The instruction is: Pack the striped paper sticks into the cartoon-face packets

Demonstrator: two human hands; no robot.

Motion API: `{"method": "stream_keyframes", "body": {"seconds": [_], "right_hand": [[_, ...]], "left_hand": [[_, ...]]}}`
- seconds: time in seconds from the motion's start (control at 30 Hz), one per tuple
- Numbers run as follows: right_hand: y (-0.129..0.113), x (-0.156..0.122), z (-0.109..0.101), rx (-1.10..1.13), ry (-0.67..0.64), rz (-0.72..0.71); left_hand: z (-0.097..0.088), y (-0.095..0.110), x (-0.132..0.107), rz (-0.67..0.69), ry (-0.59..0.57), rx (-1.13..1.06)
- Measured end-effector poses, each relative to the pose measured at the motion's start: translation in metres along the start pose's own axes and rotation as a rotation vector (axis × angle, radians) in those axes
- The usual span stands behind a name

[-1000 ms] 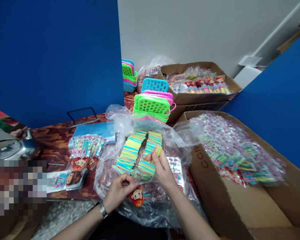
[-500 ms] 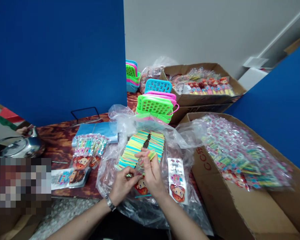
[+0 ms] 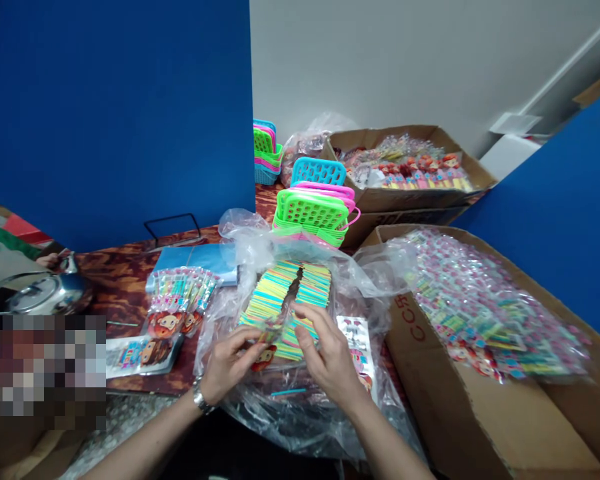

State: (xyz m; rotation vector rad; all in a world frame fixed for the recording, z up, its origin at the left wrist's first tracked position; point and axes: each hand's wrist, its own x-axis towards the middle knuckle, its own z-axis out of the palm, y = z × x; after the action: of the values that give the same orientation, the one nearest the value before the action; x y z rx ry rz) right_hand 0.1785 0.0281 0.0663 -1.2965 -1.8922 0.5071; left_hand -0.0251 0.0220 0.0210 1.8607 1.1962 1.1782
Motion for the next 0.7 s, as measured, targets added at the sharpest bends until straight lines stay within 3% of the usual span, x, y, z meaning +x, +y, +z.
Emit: {"method": "stream_keyframes", "body": {"seconds": [0.2,0.27,0.3,0.37,0.53,0.6,0.7], "right_hand": [[0.102,-0.018,-0.038,-0.536,-0.116,0.092],[0.117,-0.022,-0.043,-0.597,-0.139,0.107],[0.113,-0.022,-0.042,-0.581,-0.127,0.100],[0.085,-0.017,-0.036,-0.454,-0.095,0.048],[-0.019,0.008,-0.010,-0.124,-0.120,-0.229],[-0.038,0.015,-0.003,-0.122,-0.162,-0.292],[-0.040,0.019,0.002,-0.185,-0.173,-0.333]], "left_hand": [[-0.095,-0.031,0.003,-0.309,0.172,0.208],[-0.115,-0.037,0.005,-0.381,0.170,0.145],[-0.117,-0.038,0.005,-0.394,0.155,0.097],[-0.109,-0.033,0.005,-0.365,0.114,0.030],[-0.054,-0.013,0.003,-0.122,0.006,0.025],[-0.039,-0.008,0.001,-0.060,-0.038,0.010],[-0.030,-0.006,-0.002,-0.015,-0.058,-0.012]]}}
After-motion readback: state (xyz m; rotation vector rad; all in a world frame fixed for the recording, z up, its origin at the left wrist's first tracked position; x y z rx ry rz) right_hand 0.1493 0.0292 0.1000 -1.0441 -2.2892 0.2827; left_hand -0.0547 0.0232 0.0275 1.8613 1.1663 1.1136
